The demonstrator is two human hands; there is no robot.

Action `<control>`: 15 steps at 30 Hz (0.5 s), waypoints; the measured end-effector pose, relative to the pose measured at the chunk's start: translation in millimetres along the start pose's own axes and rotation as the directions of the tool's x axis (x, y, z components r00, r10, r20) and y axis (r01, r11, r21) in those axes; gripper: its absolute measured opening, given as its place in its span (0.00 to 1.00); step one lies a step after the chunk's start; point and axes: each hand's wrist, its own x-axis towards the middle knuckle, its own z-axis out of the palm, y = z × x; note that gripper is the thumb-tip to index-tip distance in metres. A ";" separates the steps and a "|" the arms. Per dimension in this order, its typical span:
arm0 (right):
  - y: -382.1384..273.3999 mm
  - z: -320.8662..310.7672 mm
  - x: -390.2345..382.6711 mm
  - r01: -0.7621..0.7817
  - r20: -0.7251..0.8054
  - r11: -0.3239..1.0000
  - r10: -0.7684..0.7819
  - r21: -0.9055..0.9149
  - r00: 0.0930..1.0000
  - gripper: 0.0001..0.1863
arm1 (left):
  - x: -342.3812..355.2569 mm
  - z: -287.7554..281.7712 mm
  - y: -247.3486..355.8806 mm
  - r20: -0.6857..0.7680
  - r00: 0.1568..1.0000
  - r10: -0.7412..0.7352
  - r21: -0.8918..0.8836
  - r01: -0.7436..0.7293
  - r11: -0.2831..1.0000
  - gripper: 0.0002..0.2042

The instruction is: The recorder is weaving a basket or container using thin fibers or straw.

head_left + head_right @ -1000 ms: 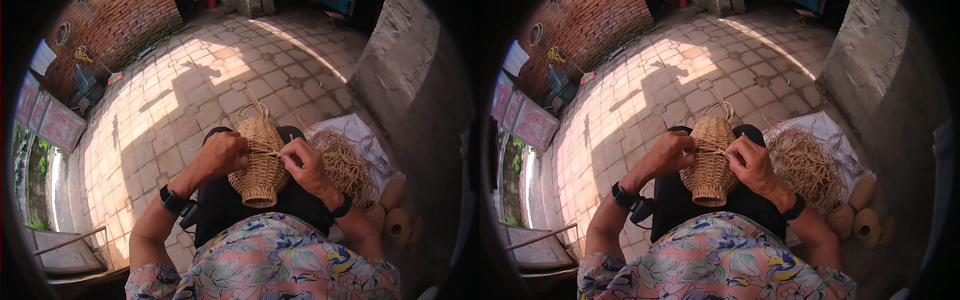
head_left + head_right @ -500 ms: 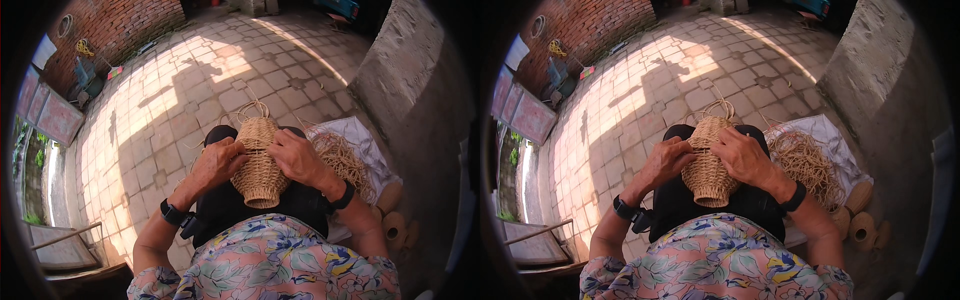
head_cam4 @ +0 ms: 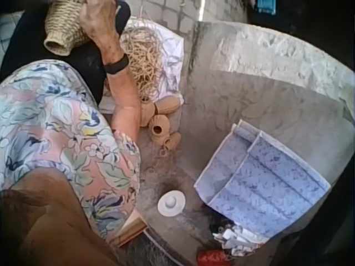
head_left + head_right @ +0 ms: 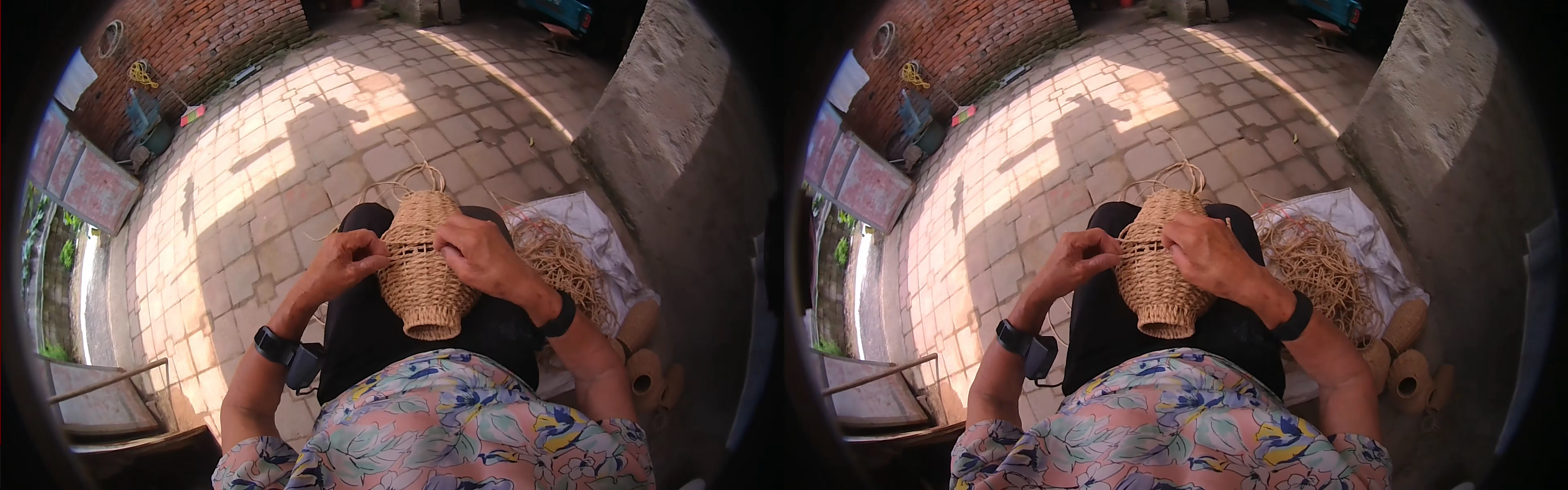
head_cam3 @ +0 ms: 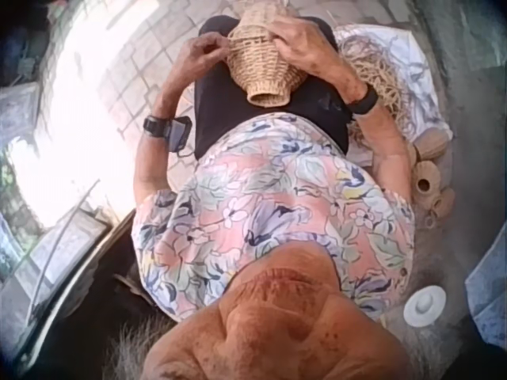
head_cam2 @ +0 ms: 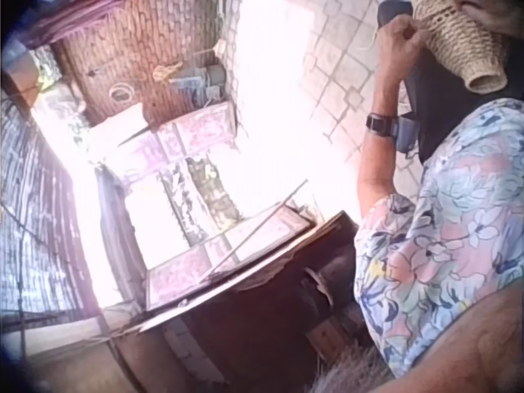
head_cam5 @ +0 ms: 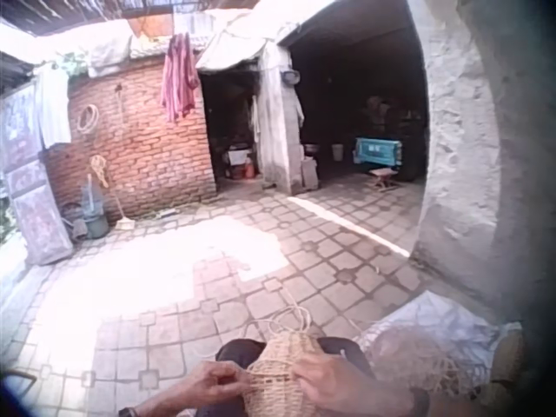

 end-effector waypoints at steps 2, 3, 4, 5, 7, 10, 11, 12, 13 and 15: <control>1.3 1.6 -0.9 -0.013 -0.007 1.000 0.013 0.001 1.000 0.04 | 3.9 12.6 40.3 -0.045 0.999 -0.029 0.489 0.047 0.871 0.04; 1.9 2.1 -0.4 -0.021 -0.016 1.000 0.021 -0.003 1.000 0.04 | 5.8 18.3 46.2 -0.046 0.999 -0.028 0.488 0.047 0.872 0.04; 1.8 2.9 -0.2 -0.020 -0.015 1.000 0.020 -0.004 1.000 0.04 | 8.0 23.9 50.6 -0.033 0.999 0.034 0.527 -0.012 0.850 0.04; 1.3 3.9 -0.1 -0.014 -0.014 1.000 0.014 -0.020 1.000 0.05 | 10.0 27.7 52.2 -0.017 0.995 0.096 0.565 -0.070 0.822 0.05; -2.3 5.6 1.9 0.000 -0.013 0.999 -0.001 -0.033 1.000 0.05 | 12.6 29.2 50.9 -0.003 0.990 0.138 0.630 -0.105 0.769 0.05; -7.2 3.6 2.9 0.016 -0.051 0.998 -0.019 -0.061 0.999 0.05 | 13.3 27.6 42.4 0.008 0.982 0.188 0.650 -0.147 0.745 0.05; -7.2 1.1 2.8 -0.057 -0.065 0.997 0.060 0.044 0.996 0.04 | 12.9 27.2 40.6 -0.002 0.980 0.197 0.609 -0.155 0.778 0.06; -5.5 -1.0 1.6 -0.132 -0.074 0.980 0.144 0.148 0.987 0.04 | 13.1 27.7 41.9 0.004 0.981 0.196 0.609 -0.157 0.777 0.06; 0.0 -2.7 -1.5 -0.136 -0.078 0.979 0.149 0.150 0.986 0.04 | 13.3 28.4 44.6 -0.014 0.993 0.114 0.585 -0.085 0.806 0.06; 14.8 -6.0 -12.0 -0.242 -0.187 0.918 0.310 0.314 0.932 0.03 | 14.6 29.2 40.9 -0.025 0.999 0.030 0.561 -0.010 0.828 0.06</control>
